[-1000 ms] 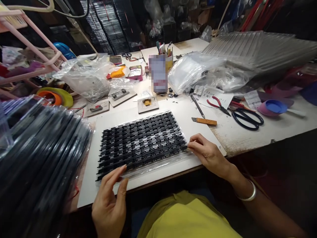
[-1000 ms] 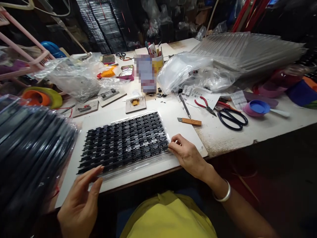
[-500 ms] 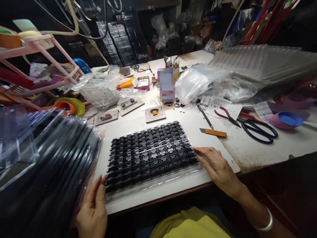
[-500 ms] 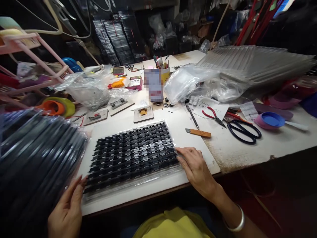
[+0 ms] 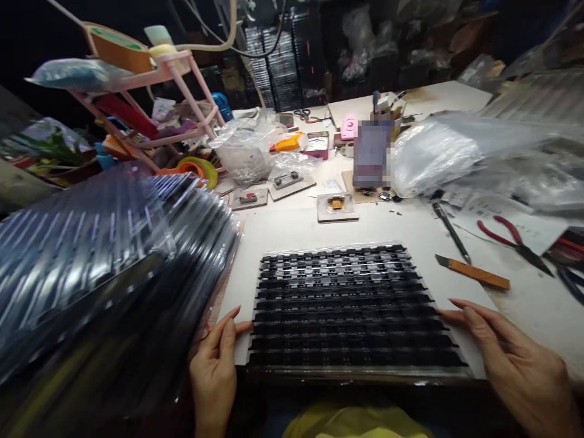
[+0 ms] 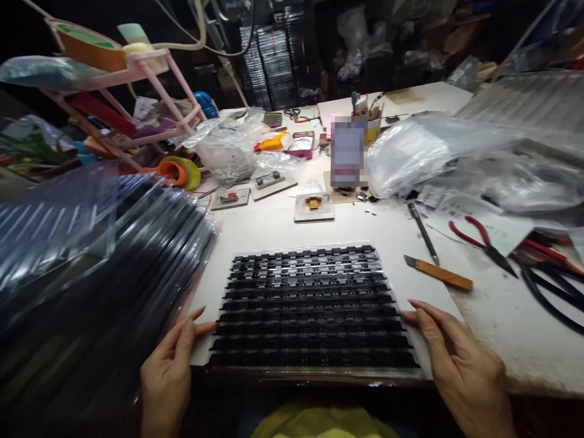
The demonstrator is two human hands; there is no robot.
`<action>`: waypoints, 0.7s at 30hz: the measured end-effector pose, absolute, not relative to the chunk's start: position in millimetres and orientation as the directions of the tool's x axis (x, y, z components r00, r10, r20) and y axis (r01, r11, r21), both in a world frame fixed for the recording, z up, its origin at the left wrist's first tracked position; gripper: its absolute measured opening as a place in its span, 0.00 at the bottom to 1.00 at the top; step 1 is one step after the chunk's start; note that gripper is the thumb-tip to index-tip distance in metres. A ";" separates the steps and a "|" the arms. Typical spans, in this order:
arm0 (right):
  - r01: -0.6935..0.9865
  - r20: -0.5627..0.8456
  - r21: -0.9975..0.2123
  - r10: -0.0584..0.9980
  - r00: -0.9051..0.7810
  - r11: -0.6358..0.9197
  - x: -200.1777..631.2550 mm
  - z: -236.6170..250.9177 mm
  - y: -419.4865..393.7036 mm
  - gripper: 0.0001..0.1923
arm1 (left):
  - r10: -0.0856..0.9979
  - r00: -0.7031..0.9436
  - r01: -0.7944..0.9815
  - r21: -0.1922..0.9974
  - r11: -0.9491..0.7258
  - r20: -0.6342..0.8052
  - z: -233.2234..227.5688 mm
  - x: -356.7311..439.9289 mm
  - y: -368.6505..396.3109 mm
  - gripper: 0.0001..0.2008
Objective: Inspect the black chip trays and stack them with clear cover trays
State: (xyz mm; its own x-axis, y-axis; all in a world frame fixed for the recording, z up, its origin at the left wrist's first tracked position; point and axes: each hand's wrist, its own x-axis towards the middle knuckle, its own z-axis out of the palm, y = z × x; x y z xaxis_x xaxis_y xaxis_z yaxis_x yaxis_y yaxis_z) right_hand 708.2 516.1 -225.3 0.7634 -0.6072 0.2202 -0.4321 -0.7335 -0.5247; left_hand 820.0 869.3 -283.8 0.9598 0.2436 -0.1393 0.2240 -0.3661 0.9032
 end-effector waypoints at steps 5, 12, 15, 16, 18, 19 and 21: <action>-0.480 0.126 -0.537 -0.629 0.767 -0.693 716.7 -231.8 514.2 0.18 | 0.162 0.978 0.173 0.940 -0.293 -0.129 -282.6 828.0 865.9 0.19; -0.535 0.037 -0.541 -0.654 0.756 -0.649 729.1 -237.2 509.4 0.22 | 0.094 0.979 0.198 0.955 -0.222 -0.181 -277.8 837.5 860.8 0.21; -0.533 0.058 -0.540 -0.661 0.748 -0.651 733.3 -233.1 511.8 0.21 | 0.083 0.980 0.195 0.955 -0.225 -0.181 -278.3 839.3 859.9 0.21; -0.529 0.054 -0.550 -0.660 0.749 -0.646 734.6 -232.0 512.9 0.20 | 0.080 0.980 0.194 0.955 -0.224 -0.180 -278.9 839.5 860.1 0.21; -0.503 0.057 -0.589 -0.654 0.754 -0.632 736.7 -230.9 515.3 0.20 | 0.077 0.980 0.196 0.957 -0.215 -0.184 -280.0 839.2 860.6 0.21; -0.494 0.056 -0.603 -0.652 0.756 -0.626 737.6 -230.8 516.2 0.21 | 0.077 0.979 0.199 0.957 -0.211 -0.187 -280.3 839.0 860.7 0.21; -0.487 0.055 -0.614 -0.649 0.758 -0.621 738.8 -231.7 517.2 0.25 | 0.074 0.978 0.205 0.958 -0.199 -0.194 -280.2 838.7 859.9 0.21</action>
State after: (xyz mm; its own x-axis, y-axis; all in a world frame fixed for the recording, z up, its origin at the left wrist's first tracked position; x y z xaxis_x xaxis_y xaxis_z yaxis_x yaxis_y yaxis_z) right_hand 738.8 517.2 -231.7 0.7585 -0.6494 0.0548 -0.4871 -0.6208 -0.6143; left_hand 838.7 859.9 -280.2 0.9783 0.0742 -0.1935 0.2047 -0.1995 0.9583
